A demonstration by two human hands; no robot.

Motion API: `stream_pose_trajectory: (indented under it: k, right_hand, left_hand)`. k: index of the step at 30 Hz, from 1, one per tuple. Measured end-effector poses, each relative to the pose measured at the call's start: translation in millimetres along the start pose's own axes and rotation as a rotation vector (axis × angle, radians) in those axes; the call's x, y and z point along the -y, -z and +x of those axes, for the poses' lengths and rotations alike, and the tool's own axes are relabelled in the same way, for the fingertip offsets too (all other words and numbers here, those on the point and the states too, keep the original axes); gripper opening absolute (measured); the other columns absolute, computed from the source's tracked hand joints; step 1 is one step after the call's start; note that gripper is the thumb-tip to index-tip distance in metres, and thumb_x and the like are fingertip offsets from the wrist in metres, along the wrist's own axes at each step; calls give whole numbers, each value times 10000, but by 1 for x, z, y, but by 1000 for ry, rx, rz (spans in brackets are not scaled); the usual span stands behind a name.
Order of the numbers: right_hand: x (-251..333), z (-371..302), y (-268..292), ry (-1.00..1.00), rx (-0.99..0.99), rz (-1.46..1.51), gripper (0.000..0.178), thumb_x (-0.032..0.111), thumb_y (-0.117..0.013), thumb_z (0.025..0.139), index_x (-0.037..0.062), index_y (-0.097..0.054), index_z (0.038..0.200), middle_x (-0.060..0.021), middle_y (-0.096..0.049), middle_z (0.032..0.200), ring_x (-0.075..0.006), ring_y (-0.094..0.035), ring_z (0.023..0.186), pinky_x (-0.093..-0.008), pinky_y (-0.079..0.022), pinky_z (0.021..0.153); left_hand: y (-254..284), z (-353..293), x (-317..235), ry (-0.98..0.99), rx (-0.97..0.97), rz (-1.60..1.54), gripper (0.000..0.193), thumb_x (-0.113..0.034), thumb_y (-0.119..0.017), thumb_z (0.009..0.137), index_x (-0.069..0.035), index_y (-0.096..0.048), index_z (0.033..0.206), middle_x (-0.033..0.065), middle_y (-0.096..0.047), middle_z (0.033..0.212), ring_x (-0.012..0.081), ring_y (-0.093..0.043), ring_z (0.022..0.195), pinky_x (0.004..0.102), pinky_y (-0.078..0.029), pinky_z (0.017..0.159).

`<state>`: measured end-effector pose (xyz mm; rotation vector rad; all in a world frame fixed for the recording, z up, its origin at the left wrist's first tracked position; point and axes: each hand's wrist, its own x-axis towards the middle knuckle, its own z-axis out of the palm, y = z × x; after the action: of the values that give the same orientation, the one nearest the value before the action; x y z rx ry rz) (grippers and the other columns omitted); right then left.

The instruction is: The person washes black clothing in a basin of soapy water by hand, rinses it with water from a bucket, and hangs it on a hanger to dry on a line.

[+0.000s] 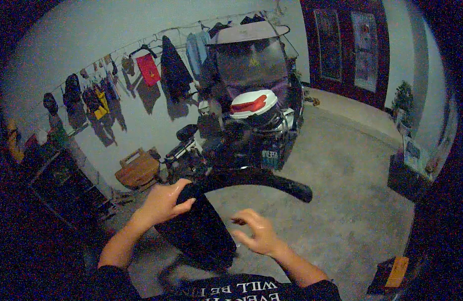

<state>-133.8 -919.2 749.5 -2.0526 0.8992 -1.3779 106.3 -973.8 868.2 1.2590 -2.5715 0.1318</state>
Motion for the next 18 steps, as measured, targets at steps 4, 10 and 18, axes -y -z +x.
stream_pose_trajectory:
  k: [4, 10, 18]
  right_hand:
    - [-32, -5, -59, -16, 177, 14, 503, 307, -602, 776, 33, -430, 1162, -182, -491, 1084, -302, -518, 972, -364, -431, 820]
    - [-89, -51, -121, -77, 501, -96, 565, 388, -581, 785, 5, -413, 1165, -187, -503, 1051, -305, -544, 861, -367, -447, 730]
    - [-105, -46, -69, -76, 437, -117, 349, 275, -588, 780, 4, -502, 982, -169, -544, 969, -348, -538, 866, -403, -450, 740]
  left_hand:
    - [8, -1, -11, 30, -11, -65, 407, -342, -607, 752, -81, -466, 1030, 173, -586, 684, 342, -589, 617, 411, -463, 538]
    - [22, -19, -5, 134, -84, -89, 407, -308, -622, 744, -65, -478, 1037, 170, -591, 704, 337, -594, 640, 395, -466, 561]
    - [24, -50, 35, 281, -95, -204, 419, -307, -624, 742, -67, -493, 1059, 171, -604, 780, 307, -600, 713, 366, -461, 619]
